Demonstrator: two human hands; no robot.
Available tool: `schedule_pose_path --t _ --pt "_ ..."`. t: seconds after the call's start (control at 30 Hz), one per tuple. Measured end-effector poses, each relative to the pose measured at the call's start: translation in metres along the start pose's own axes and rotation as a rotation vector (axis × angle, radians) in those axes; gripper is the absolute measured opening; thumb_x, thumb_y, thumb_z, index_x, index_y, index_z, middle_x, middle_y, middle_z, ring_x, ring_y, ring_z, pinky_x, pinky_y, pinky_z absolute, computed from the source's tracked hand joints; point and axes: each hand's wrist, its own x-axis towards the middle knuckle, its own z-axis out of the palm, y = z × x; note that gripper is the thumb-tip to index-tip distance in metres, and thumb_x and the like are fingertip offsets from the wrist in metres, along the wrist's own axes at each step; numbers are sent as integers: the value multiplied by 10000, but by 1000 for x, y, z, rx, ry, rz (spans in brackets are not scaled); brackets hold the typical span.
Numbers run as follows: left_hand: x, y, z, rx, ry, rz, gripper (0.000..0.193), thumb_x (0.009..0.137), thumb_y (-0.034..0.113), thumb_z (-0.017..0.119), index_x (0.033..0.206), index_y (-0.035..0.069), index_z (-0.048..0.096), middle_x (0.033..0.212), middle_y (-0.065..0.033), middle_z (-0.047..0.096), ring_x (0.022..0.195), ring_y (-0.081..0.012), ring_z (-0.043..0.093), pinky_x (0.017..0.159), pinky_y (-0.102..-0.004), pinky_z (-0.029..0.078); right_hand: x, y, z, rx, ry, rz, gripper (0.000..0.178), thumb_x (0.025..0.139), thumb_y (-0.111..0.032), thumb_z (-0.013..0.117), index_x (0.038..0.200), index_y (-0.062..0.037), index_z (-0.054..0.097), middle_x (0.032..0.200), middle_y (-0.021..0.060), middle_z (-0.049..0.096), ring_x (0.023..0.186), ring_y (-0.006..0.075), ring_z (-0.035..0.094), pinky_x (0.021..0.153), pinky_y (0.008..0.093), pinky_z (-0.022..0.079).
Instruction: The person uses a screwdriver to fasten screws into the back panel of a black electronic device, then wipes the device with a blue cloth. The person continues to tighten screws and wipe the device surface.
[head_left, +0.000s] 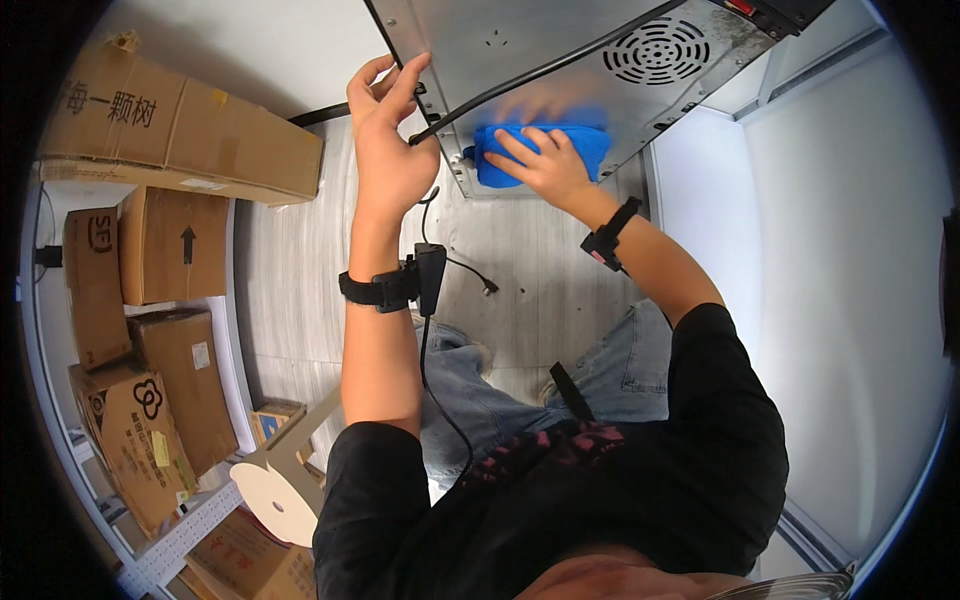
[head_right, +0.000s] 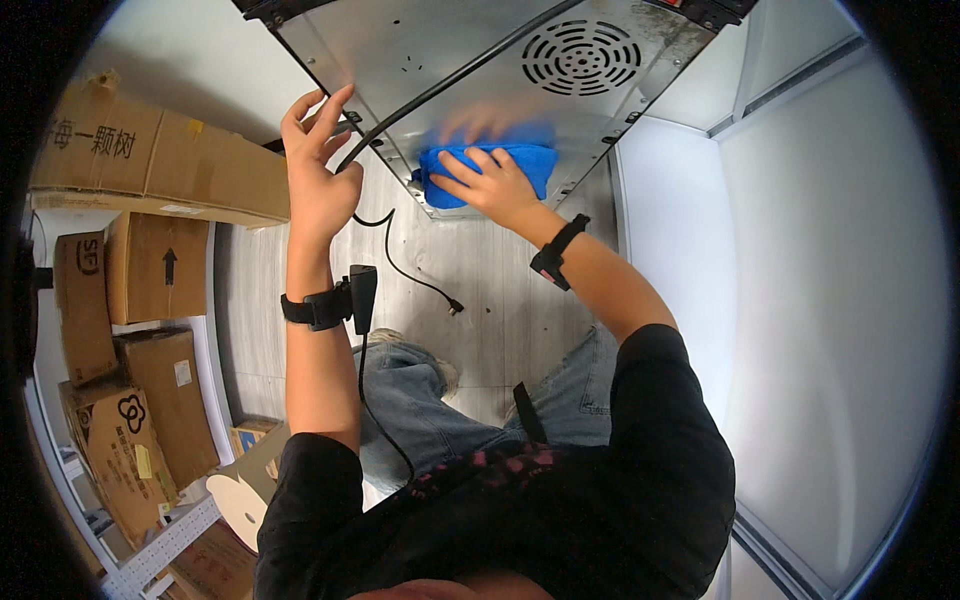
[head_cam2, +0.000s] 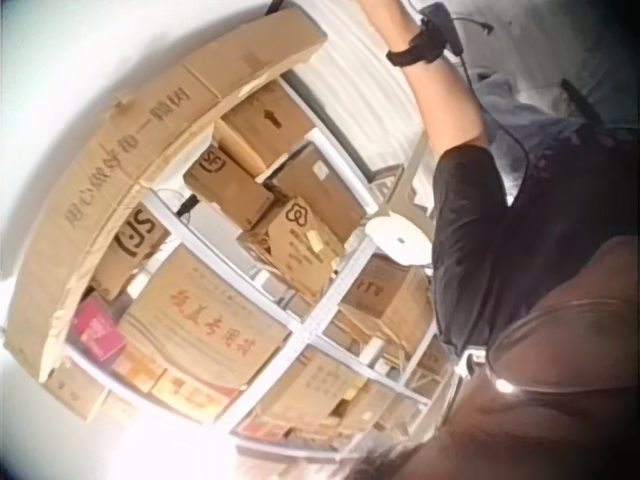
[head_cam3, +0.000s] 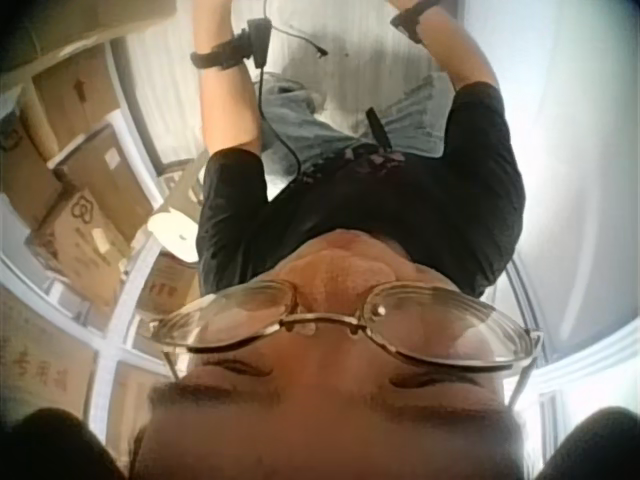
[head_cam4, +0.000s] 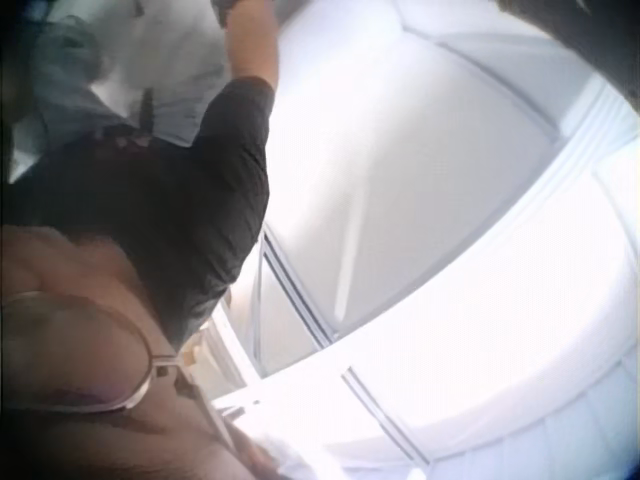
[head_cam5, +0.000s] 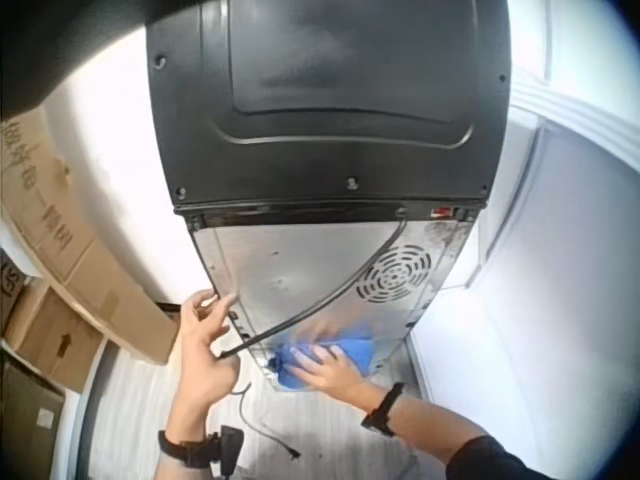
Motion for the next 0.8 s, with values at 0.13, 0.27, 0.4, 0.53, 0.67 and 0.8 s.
schedule_pose_path --t 0.13,0.27,0.4,0.53,0.67,0.8 --pt "0 -1 1 4 15 24 767 586 -198 436 1244 168 585 1333 -113 341 1182 -261 464 957 -363 494 20 -16 8 69 -3 22 366 769 -186 580 1115 -291 641 1242 -30 540 975 185 501 773 337 380" --pt "0 -3 -1 -10 27 29 763 585 -193 442 1246 159 585 1336 -112 337 1190 -265 461 957 -378 491 58 -26 2 91 119 64 377 766 -193 571 1125 -282 642 1256 -17 535 984 199 501 766 353 388" --pt "-2 0 1 -29 27 -23 766 586 -192 440 1252 158 582 1338 -108 331 1207 -268 457 955 -381 490 44 -40 27 157 26 45 441 757 -172 590 1186 -272 597 1275 -7 520 999 213 498 766 356 388" --pt "-2 -4 3 -41 23 -16 773 587 -192 434 1261 159 576 1351 -104 327 1228 -269 442 968 -387 483 14 -49 53 182 -110 11 474 743 -143 613 1202 -253 573 1300 -11 503 1019 219 502 785 363 395" --pt "-3 -3 2 -44 8 -14 773 591 -194 428 1262 160 575 1361 -104 323 1227 -269 443 978 -389 480 -9 -48 61 183 -212 0 445 747 -139 608 1178 -246 585 1297 -15 503 1042 216 504 835 367 406" --pt "-3 -6 1 -63 -6 -18 770 600 -199 423 1262 164 575 1364 -101 321 1222 -260 448 980 -382 481 -9 -44 53 185 -205 17 408 743 -142 606 1134 -256 615 1266 -19 520 1040 207 503 825 355 405"
